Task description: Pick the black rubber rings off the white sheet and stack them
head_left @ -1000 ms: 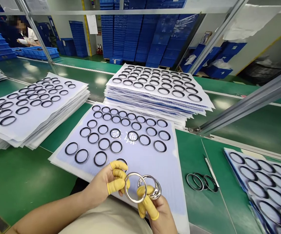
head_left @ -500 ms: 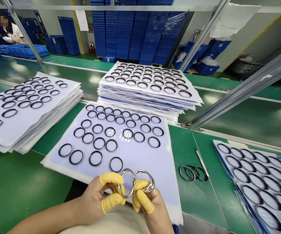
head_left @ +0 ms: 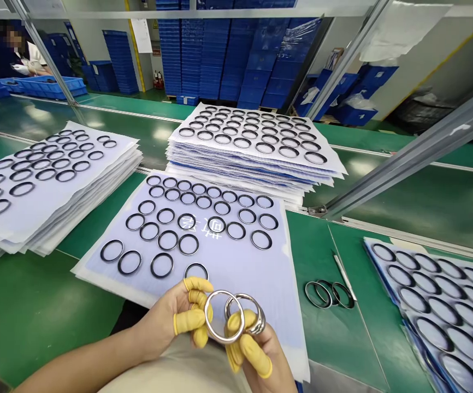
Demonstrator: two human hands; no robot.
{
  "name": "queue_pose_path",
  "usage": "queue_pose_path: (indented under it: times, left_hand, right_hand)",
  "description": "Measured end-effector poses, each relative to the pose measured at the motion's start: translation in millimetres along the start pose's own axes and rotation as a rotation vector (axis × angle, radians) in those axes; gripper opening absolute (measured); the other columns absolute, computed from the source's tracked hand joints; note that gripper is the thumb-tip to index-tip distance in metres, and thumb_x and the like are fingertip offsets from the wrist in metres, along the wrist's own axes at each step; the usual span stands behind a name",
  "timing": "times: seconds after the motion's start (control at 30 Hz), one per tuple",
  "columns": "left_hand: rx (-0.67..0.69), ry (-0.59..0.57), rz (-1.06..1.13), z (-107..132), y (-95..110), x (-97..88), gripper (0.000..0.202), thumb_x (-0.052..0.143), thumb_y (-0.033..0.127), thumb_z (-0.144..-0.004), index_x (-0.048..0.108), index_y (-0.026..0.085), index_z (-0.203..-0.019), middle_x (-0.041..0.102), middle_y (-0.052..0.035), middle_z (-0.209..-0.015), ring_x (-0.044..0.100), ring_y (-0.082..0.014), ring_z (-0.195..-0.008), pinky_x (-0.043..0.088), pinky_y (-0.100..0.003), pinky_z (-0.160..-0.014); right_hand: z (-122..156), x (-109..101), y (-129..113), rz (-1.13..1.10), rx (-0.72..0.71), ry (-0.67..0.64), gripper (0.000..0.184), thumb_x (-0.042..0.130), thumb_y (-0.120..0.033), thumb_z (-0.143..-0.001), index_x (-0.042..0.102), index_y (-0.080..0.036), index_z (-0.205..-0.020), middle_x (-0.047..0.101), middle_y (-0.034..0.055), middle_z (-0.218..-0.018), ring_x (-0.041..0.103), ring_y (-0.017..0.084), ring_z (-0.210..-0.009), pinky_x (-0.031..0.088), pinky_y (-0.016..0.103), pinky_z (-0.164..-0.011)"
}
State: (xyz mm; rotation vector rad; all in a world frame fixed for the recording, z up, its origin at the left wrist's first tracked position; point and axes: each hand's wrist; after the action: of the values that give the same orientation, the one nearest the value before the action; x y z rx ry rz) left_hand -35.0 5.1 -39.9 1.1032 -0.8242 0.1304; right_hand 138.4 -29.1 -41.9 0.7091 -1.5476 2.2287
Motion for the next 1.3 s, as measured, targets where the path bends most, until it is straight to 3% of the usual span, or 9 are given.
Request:
queue_pose_path:
  times: [0.13,0.3,0.4,0.5,0.6,0.8,0.9,1.07,1.3]
  left_hand:
    - [0.029,0.021,-0.303,0.5,2.6,-2.2,0.031,0.067,0.033,-0.081,0.053,0.021,-0.107,0.057,0.0017,-0.076,0.058,-0.0094,-0.057,0.047,-0.023,-0.057]
    - [0.464,0.169,-1.428,1.3,9.4,-22.7,0.027,0.057,0.017,-0.086,0.057,0.021,-0.112,0.058,-0.0092,-0.111,0.055,-0.0233,-0.102,0.046,-0.04,-0.09]
    - [0.492,0.209,-1.84,-3.5,8.9,-35.6,0.022,0.055,0.008,-0.083,0.06,0.018,-0.102,0.058,-0.0125,-0.111,0.055,-0.0261,-0.095,0.048,-0.042,-0.081]
    - [0.439,0.189,-1.961,-8.7,7.4,-41.0,0.017,0.051,0.003,-0.083,0.062,0.016,-0.082,0.061,-0.0109,-0.099,0.055,-0.0237,-0.083,0.047,-0.039,-0.073]
    - [0.426,0.156,-1.774,-8.0,11.9,-37.7,0.019,0.045,0.006,-0.087,0.061,0.017,-0.083,0.062,-0.0088,-0.092,0.053,-0.0215,-0.082,0.046,-0.037,-0.075]
    - [0.153,0.111,-0.741,1.7,29.7,-20.4,0.019,0.048,0.036,-0.092,0.053,0.018,-0.088,0.062,-0.0037,-0.086,0.056,-0.0161,-0.08,0.046,-0.031,-0.076]
    - [0.074,0.118,-0.403,0.8,27.6,-13.5,0.029,0.06,0.045,-0.085,0.053,0.017,-0.087,0.061,-0.0004,-0.075,0.055,-0.0126,-0.07,0.044,-0.027,-0.07]
    - [0.038,0.098,-0.172,0.5,13.0,-10.7,0.037,0.071,0.043,-0.077,0.054,0.017,-0.097,0.06,0.0021,-0.068,0.054,-0.0094,-0.061,0.043,-0.023,-0.061]
    - [-0.042,-0.126,-0.098,12.5,3.9,-11.5,0.048,0.075,0.029,-0.076,0.054,0.028,-0.12,0.059,0.0029,-0.079,0.063,-0.0104,-0.069,0.051,-0.026,-0.068]
  right_hand:
    - [0.3,-5.8,2.8,-0.026,0.03,-0.008,0.035,0.079,-0.053,-0.063,0.073,-0.024,-0.081,0.056,-0.0017,-0.055,0.037,0.01,-0.041,0.031,0.026,-0.046]
    - [0.5,-15.2,2.8,-0.026,-0.007,0.076,0.033,0.079,-0.051,-0.064,0.072,-0.025,-0.082,0.059,0.0015,-0.06,0.047,0.014,-0.05,0.039,0.028,-0.049]
    - [0.0,-15.8,3.5,-0.046,-0.018,0.128,0.032,0.08,-0.051,-0.063,0.072,-0.025,-0.081,0.061,0.0028,-0.065,0.05,0.015,-0.056,0.041,0.029,-0.053]
    - [-0.3,-12.9,4.7,-0.069,0.009,0.123,0.029,0.08,-0.051,-0.064,0.072,-0.026,-0.076,0.056,0.0001,-0.055,0.044,0.013,-0.05,0.038,0.027,-0.051]
    - [-1.3,-9.8,5.0,-0.076,0.023,0.105,0.028,0.08,-0.051,-0.064,0.073,-0.027,-0.077,0.054,-0.0007,-0.052,0.042,0.014,-0.049,0.037,0.027,-0.049]
    - [-7.2,-6.5,7.3,0.0,-0.006,0.197,0.024,0.082,-0.045,-0.064,0.074,-0.025,-0.076,0.053,-0.0026,-0.053,0.041,0.011,-0.049,0.036,0.023,-0.05]
    - [-9.0,-4.3,11.4,0.05,0.017,0.2,0.027,0.083,-0.046,-0.062,0.074,-0.023,-0.074,0.053,-0.0034,-0.049,0.043,0.01,-0.047,0.035,0.022,-0.05]
    - [-8.0,-1.6,13.8,0.105,0.043,0.175,0.031,0.085,-0.045,-0.059,0.073,-0.018,-0.068,0.055,-0.0023,-0.046,0.042,0.01,-0.045,0.035,0.023,-0.048]
    - [-8.0,-0.8,6.4,0.028,0.091,0.199,0.032,0.083,-0.047,-0.061,0.072,-0.019,-0.07,0.053,-0.0038,-0.048,0.041,0.009,-0.048,0.035,0.022,-0.05]
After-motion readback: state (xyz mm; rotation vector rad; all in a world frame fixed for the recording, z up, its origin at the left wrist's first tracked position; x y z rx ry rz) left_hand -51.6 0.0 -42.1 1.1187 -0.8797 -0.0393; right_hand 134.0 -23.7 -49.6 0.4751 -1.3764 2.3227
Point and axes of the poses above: each hand's wrist, its own z-axis away from the middle knuckle, its own x-axis out of the palm, y = z × x
